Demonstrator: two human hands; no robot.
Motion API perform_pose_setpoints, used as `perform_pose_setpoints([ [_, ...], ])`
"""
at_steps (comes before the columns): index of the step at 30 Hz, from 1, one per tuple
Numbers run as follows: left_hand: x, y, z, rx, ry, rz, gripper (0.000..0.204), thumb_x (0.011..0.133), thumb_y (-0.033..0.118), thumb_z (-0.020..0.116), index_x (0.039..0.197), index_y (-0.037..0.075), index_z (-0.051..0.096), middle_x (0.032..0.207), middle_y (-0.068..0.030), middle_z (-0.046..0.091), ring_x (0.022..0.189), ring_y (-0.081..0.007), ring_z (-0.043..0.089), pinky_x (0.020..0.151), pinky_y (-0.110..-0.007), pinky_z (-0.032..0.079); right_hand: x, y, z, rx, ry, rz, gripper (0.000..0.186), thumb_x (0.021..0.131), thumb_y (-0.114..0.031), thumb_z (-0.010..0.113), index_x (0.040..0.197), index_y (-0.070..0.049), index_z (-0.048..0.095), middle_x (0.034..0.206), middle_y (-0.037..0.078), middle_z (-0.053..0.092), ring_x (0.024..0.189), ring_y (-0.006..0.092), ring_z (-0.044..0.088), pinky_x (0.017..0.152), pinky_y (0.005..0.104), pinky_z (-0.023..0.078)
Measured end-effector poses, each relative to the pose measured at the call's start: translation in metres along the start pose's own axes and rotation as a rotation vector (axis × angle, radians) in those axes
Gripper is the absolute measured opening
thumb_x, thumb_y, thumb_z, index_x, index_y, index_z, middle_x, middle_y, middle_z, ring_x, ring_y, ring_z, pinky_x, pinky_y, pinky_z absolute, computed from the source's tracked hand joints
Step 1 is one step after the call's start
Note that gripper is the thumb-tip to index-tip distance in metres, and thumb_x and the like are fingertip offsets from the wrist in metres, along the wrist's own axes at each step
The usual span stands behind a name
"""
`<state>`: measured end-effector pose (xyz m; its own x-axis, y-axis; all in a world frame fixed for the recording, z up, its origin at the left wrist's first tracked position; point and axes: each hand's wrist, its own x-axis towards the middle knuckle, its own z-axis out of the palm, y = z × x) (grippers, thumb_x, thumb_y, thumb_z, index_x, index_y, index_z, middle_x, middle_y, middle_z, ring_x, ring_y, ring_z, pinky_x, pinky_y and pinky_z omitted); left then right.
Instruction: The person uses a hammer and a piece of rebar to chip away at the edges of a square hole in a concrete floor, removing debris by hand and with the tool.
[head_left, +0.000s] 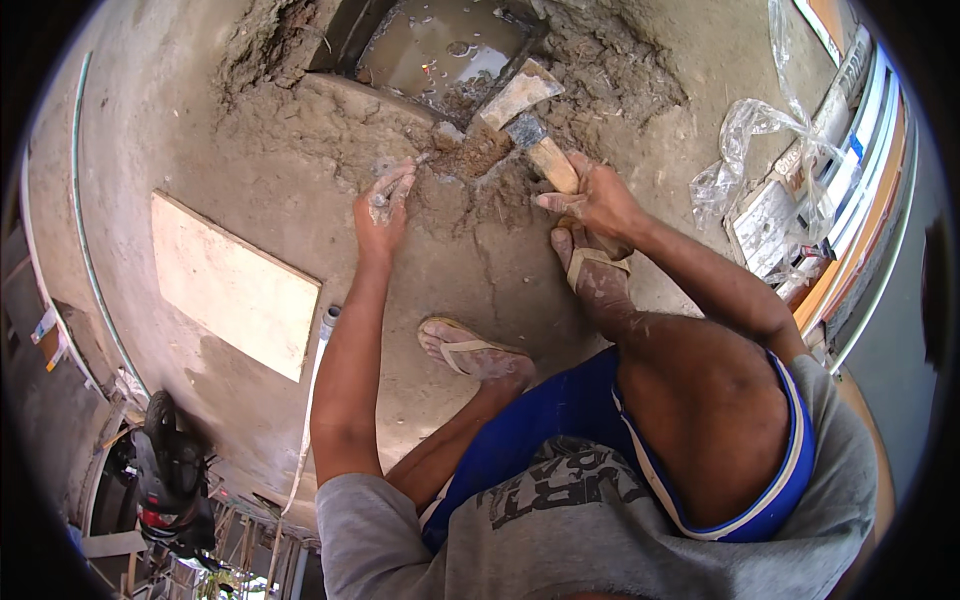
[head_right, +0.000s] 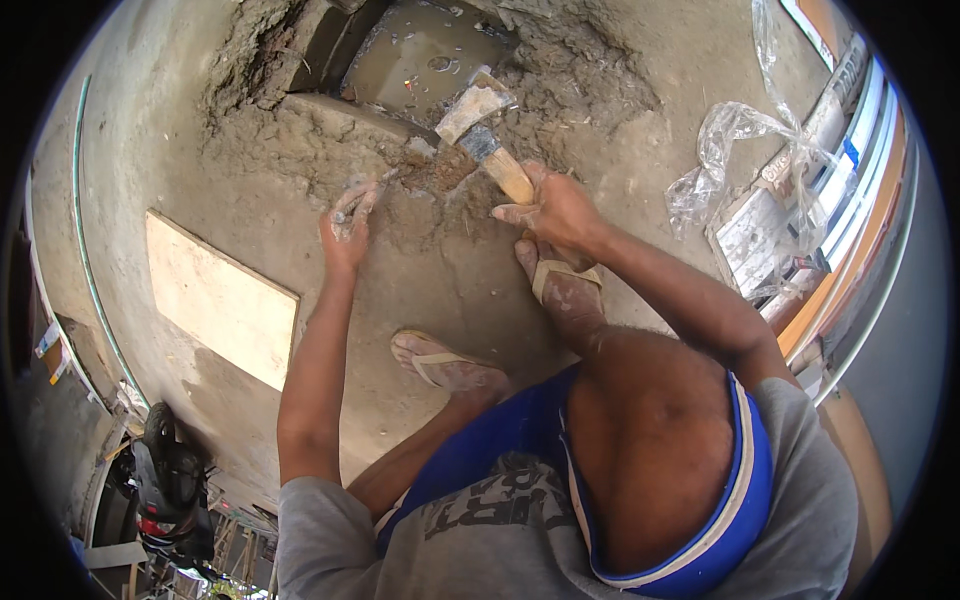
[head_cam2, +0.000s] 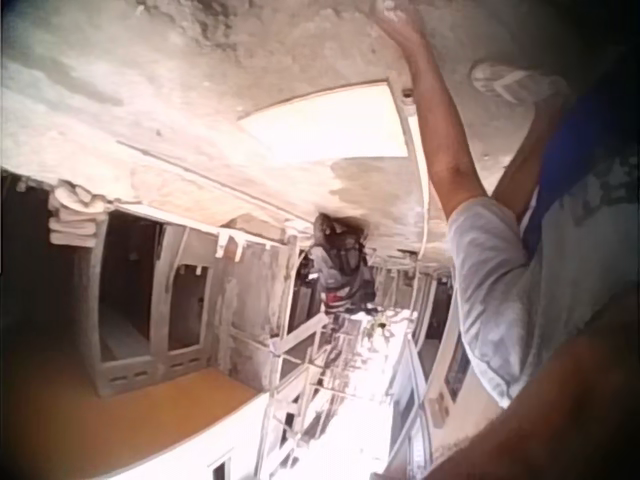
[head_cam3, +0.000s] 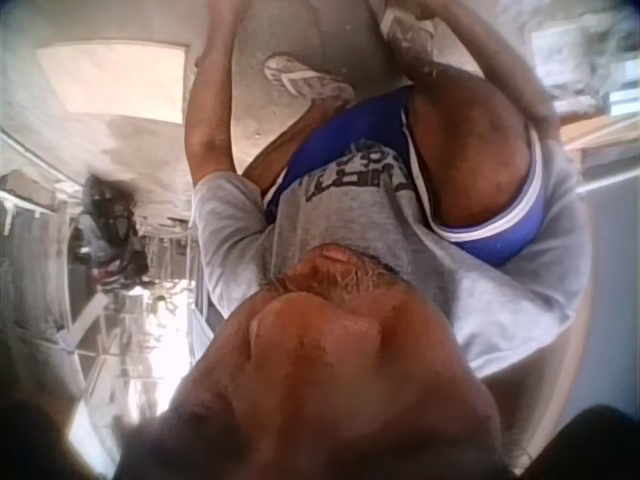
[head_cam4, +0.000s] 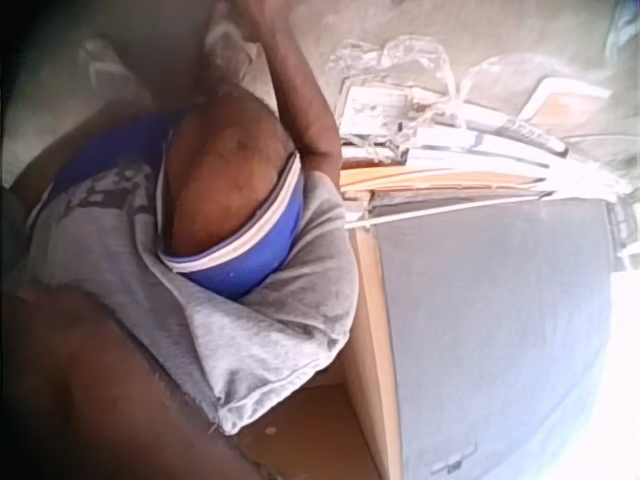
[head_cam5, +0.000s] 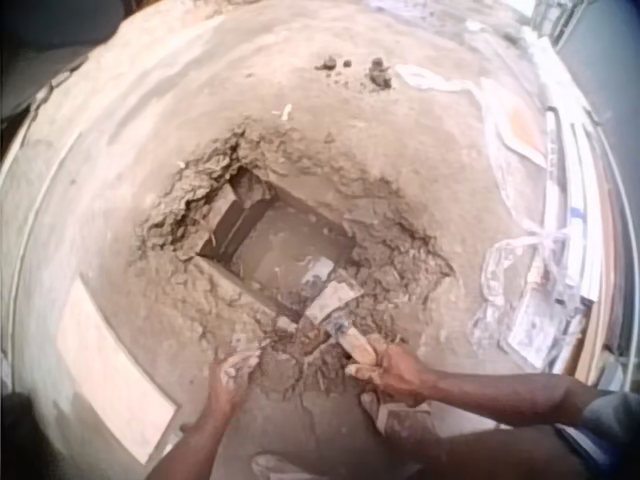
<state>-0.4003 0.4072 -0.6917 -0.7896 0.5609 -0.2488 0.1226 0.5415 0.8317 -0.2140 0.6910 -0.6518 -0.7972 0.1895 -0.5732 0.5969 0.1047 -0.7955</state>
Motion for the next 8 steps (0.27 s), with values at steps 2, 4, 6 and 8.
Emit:
perform_pose_setpoints([
  [2, 0.004, 0.001, -0.003, -0.038, 0.106, -0.050, 0.019, 0.093, 0.009, 0.068, 0.110, 0.001, 0.073, 0.111, -0.0133, 0.074, 0.105, -0.0211, 0.070, 0.095, -0.032, 0.051, 0.000, 0.000, -0.007, -0.079, -0.071, -0.041, 0.048, 0.085, -0.031, 0.077, 0.118, -0.002, 0.060, 0.094, 0.024, 0.069, 0.091, 0.0400, 0.068, 0.082, 0.0456, 0.051],
  [4, 0.004, 0.000, -0.013, -0.150, 0.230, -0.095, 0.019, 0.094, 0.010, 0.067, 0.110, 0.000, 0.072, 0.107, -0.0106, 0.075, 0.101, -0.0160, 0.068, 0.093, -0.030, 0.051, 0.003, -0.014, -0.009, -0.159, -0.154, -0.094, 0.046, 0.081, -0.029, 0.079, 0.114, -0.002, 0.062, 0.094, 0.024, 0.069, 0.091, 0.0407, 0.067, 0.081, 0.0461, 0.052],
  [6, 0.002, 0.000, -0.030, -0.131, 0.203, -0.094, 0.019, 0.095, 0.011, 0.068, 0.110, 0.000, 0.073, 0.107, -0.0103, 0.075, 0.101, -0.0151, 0.068, 0.093, -0.030, 0.051, 0.002, -0.039, -0.008, -0.622, -0.239, -0.069, 0.048, 0.080, -0.030, 0.080, 0.113, -0.001, 0.060, 0.089, 0.022, 0.069, 0.087, 0.0384, 0.069, 0.079, 0.0449, 0.054],
  [8, -0.001, 0.000, -0.047, -0.116, 0.178, -0.090, 0.019, 0.095, 0.011, 0.068, 0.110, 0.001, 0.073, 0.107, -0.0099, 0.075, 0.100, -0.0142, 0.068, 0.092, -0.029, 0.051, 0.018, -0.026, 0.004, -0.719, -0.270, -0.059, 0.048, 0.077, -0.031, 0.080, 0.113, -0.006, 0.060, 0.092, 0.024, 0.069, 0.091, 0.0427, 0.067, 0.081, 0.0485, 0.053],
])
